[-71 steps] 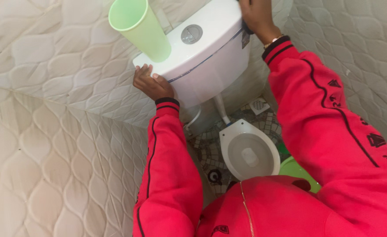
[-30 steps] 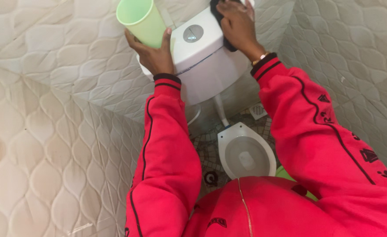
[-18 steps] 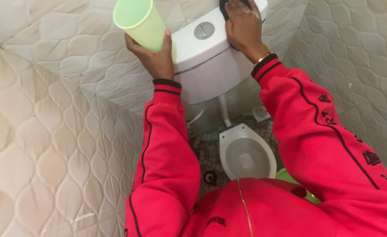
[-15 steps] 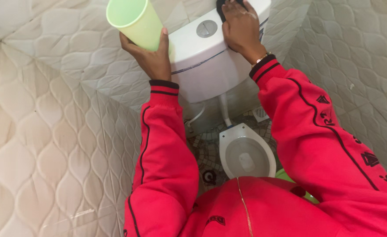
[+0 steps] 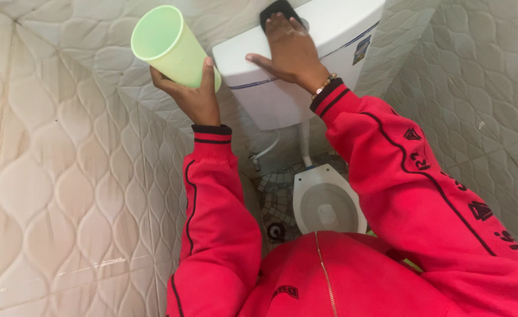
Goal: The person wipes the top and sides of a toilet tank using a cloth, occasionally rinsing the cloth in a cup.
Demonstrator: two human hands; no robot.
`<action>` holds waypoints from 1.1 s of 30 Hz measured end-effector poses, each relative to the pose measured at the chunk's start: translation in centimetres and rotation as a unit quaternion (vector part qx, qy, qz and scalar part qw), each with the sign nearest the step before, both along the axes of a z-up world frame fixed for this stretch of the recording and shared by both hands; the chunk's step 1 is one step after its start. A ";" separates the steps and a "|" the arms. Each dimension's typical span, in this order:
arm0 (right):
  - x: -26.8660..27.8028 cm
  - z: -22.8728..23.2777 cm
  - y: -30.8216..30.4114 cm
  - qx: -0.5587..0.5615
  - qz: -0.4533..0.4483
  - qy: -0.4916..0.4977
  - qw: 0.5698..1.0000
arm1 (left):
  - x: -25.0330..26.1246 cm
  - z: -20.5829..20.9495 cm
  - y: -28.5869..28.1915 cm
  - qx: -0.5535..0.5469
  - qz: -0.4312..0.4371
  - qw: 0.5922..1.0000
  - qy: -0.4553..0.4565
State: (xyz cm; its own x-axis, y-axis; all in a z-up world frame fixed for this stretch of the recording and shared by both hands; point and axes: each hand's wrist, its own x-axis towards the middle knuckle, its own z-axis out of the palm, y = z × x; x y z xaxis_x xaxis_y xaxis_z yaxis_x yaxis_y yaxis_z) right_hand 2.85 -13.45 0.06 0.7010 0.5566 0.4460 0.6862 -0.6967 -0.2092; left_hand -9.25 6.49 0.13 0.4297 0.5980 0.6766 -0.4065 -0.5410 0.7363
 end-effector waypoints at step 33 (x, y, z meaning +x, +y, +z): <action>-5.1 -1.2 4.9 0.035 0.257 -0.239 0.936 | -6.6 -0.8 3.2 0.039 0.080 0.996 0.014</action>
